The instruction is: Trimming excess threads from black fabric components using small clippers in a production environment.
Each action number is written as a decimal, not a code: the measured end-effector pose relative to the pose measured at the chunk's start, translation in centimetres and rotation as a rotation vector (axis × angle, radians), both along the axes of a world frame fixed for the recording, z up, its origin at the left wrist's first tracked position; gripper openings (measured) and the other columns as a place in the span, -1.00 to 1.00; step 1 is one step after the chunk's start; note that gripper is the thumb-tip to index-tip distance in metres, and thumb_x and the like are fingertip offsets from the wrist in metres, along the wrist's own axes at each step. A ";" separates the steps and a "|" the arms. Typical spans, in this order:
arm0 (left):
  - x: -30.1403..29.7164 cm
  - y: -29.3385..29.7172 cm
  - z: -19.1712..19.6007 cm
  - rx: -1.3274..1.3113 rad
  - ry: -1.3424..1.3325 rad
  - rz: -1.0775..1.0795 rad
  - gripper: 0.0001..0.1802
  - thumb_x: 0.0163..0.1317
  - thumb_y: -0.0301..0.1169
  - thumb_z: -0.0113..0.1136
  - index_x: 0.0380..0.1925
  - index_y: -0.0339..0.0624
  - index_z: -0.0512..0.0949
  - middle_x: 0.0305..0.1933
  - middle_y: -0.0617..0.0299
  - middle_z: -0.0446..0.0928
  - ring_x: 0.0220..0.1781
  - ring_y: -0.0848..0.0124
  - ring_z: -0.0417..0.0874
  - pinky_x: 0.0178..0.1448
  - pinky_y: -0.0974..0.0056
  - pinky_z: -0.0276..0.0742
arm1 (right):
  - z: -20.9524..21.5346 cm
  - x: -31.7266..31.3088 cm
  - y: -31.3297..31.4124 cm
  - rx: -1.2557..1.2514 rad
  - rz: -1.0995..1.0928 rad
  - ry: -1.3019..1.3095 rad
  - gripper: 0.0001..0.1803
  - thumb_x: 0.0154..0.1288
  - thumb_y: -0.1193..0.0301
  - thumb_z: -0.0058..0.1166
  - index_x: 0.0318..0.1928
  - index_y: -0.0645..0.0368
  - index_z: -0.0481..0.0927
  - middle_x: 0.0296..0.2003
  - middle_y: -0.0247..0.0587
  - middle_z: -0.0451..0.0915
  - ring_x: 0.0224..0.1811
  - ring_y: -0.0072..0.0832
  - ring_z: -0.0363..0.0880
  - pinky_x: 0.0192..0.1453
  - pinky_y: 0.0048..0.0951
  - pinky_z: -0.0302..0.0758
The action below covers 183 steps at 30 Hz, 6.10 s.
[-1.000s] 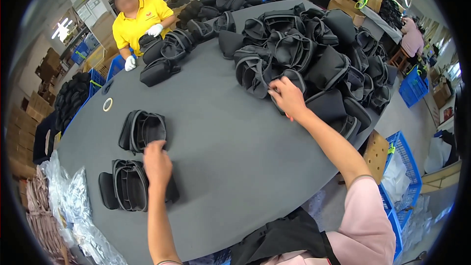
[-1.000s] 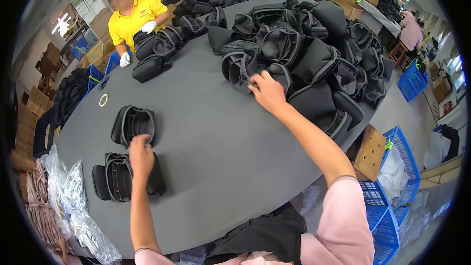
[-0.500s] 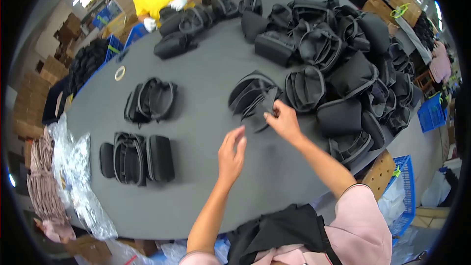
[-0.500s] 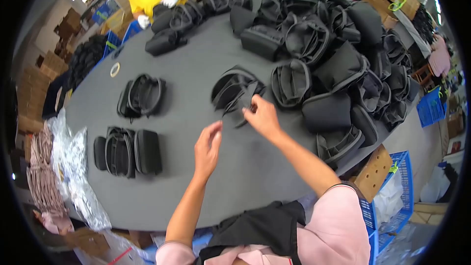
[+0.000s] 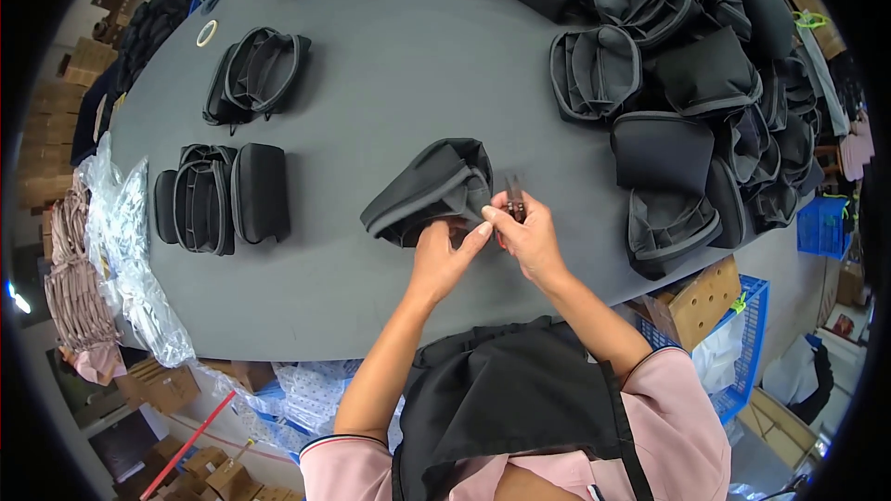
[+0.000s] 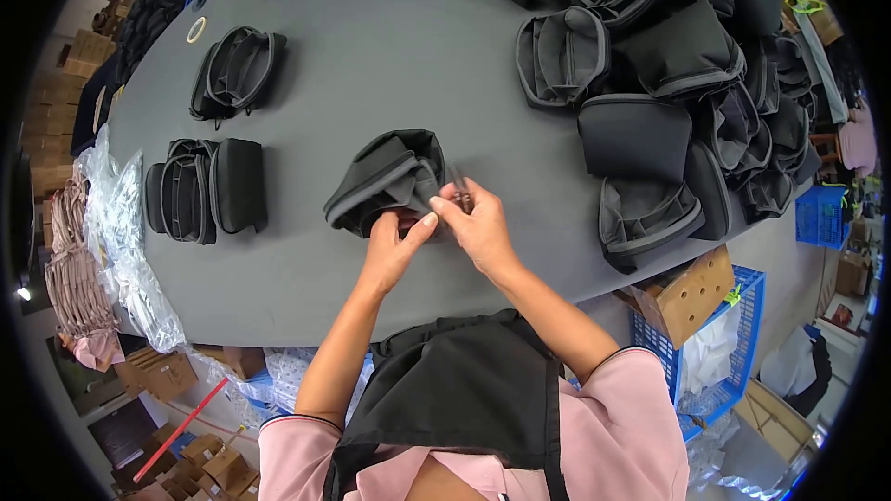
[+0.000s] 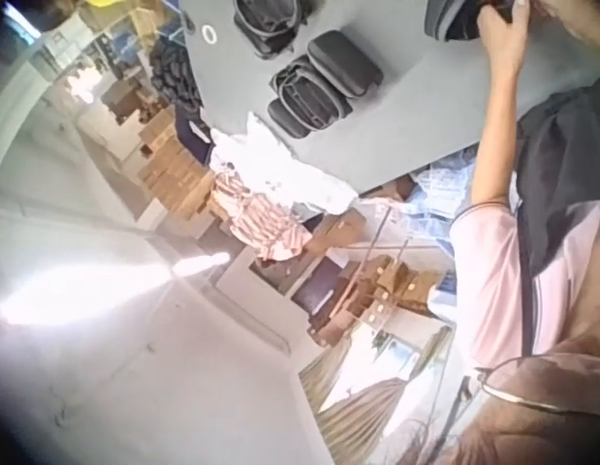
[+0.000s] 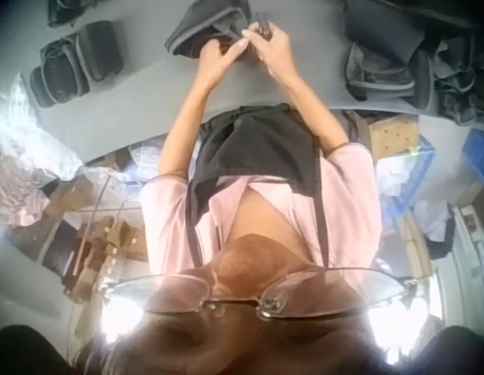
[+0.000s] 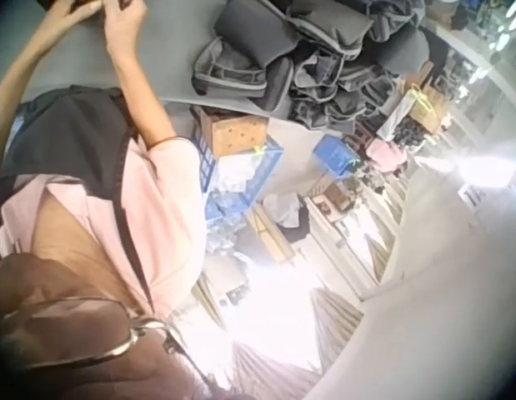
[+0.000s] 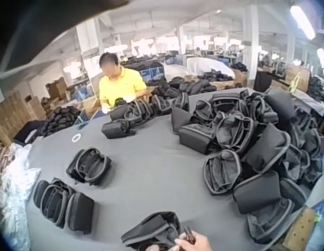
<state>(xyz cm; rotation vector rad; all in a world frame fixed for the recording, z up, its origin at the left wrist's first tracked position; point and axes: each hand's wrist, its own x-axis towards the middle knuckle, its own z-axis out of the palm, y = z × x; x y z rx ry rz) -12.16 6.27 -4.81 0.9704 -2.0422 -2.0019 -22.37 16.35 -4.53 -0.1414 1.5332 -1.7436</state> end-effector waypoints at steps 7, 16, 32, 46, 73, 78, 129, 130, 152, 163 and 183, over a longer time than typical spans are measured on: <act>1.1 0.0 2.5 -0.273 -0.174 0.017 -0.44 0.03 -0.01 0.28 -0.37 -0.42 0.51 -0.38 0.00 0.50 -0.32 0.19 0.50 -0.20 0.18 0.41 | 1.0 0.8 1.0 -0.187 0.192 -0.282 -0.88 0.20 0.48 0.11 -0.27 0.23 0.50 -0.59 -0.45 0.43 -0.71 -0.80 0.21 -0.65 -0.72 0.17; 0.6 1.1 2.0 -0.399 -0.037 0.079 -0.49 0.01 -0.08 0.30 -0.45 -0.42 0.48 -0.46 0.02 0.43 -0.42 0.18 0.45 -0.31 0.18 0.36 | 4.2 -0.1 3.5 0.235 0.100 0.847 -0.70 0.12 0.47 0.16 -0.09 0.15 0.49 -0.35 -0.30 0.51 -0.44 -0.54 0.50 -0.43 -0.55 0.40; 0.5 1.4 1.6 -0.489 0.018 0.055 -0.60 -0.01 -0.20 0.31 -0.42 -0.38 0.50 -0.46 0.00 0.46 -0.43 0.09 0.46 -0.34 0.14 0.37 | 3.7 -0.1 4.1 0.326 0.112 1.317 -0.73 -0.06 0.51 0.24 -0.25 0.11 0.61 -0.45 -0.33 0.52 -0.55 -0.36 0.44 -0.45 -0.42 0.36; 0.6 1.5 1.0 -0.501 -0.083 -0.002 -0.56 -0.03 -0.14 0.31 -0.43 -0.36 0.50 -0.45 0.03 0.46 -0.41 0.11 0.48 -0.30 0.13 0.39 | 3.2 -0.4 4.6 0.338 0.168 1.161 -0.75 -0.06 0.52 0.25 -0.27 0.15 0.61 -0.46 -0.29 0.51 -0.56 -0.41 0.45 -0.48 -0.46 0.39; 0.7 1.1 0.9 -0.440 -0.096 -0.039 -0.54 -0.06 -0.14 0.31 -0.50 -0.39 0.44 -0.49 0.02 0.43 -0.44 0.09 0.47 -0.33 0.13 0.38 | 2.6 0.6 4.8 0.333 0.113 1.041 -0.77 -0.03 0.53 0.24 -0.27 0.18 0.59 -0.45 -0.27 0.49 -0.57 -0.46 0.47 -0.50 -0.50 0.39; 0.7 1.0 1.2 -0.439 -0.148 -0.064 -0.54 -0.06 -0.16 0.32 -0.53 -0.40 0.42 -0.51 0.01 0.42 -0.46 0.09 0.46 -0.35 0.14 0.37 | 2.3 0.3 4.9 0.363 0.161 1.063 -0.77 -0.03 0.52 0.23 -0.26 0.17 0.59 -0.46 -0.27 0.49 -0.57 -0.43 0.47 -0.50 -0.48 0.39; 0.6 -0.1 -0.3 0.334 -0.055 0.171 -0.70 0.20 -0.30 0.01 -0.63 -0.24 0.32 -0.58 0.41 0.21 -0.48 0.61 0.16 -0.43 0.42 0.15 | 0.2 0.6 4.3 -0.493 0.287 -0.220 -0.87 0.17 0.44 0.15 -0.42 0.24 0.52 -0.52 -0.42 0.39 -0.56 -0.71 0.32 -0.51 -0.66 0.26; 0.5 0.0 -0.1 0.334 -0.055 0.166 -0.70 0.20 -0.30 0.01 -0.63 -0.24 0.32 -0.58 0.41 0.21 -0.48 0.61 0.16 -0.43 0.42 0.15 | 0.1 0.5 4.1 -0.493 0.282 -0.219 -0.87 0.17 0.44 0.15 -0.42 0.24 0.52 -0.52 -0.42 0.39 -0.56 -0.71 0.32 -0.51 -0.66 0.26; 0.1 -0.2 1.3 0.295 -0.217 -0.053 -0.60 0.24 -0.09 0.12 -0.53 -0.23 0.45 -0.55 0.42 0.27 -0.47 0.61 0.17 -0.40 0.43 0.11 | 5.0 1.4 5.0 0.393 0.399 1.374 -0.78 -0.06 0.40 0.26 -0.32 0.10 0.58 -0.49 -0.31 0.44 -0.59 -0.30 0.45 -0.47 -0.41 0.40; 3.7 1.3 5.8 -0.403 -0.148 -0.160 -0.41 0.02 -0.41 0.32 0.07 -0.30 0.36 -0.23 0.14 0.45 -0.27 0.39 0.51 -0.16 0.33 0.47 | -1.2 0.4 1.8 0.045 0.306 0.496 -0.85 0.03 0.58 0.16 -0.31 0.25 0.59 -0.47 -0.36 0.33 -0.46 -0.61 0.32 -0.38 -0.57 0.28; 7.2 2.9 2.7 0.731 -0.070 -0.103 -0.76 0.11 -0.49 0.28 -0.22 -0.22 0.48 -0.25 0.38 0.46 -0.13 0.58 0.45 0.03 0.43 0.38 | 3.2 4.4 6.9 0.238 0.171 0.677 -0.64 0.07 0.40 0.19 -0.08 0.11 0.48 -0.32 -0.28 0.44 -0.41 -0.45 0.50 -0.32 -0.45 0.41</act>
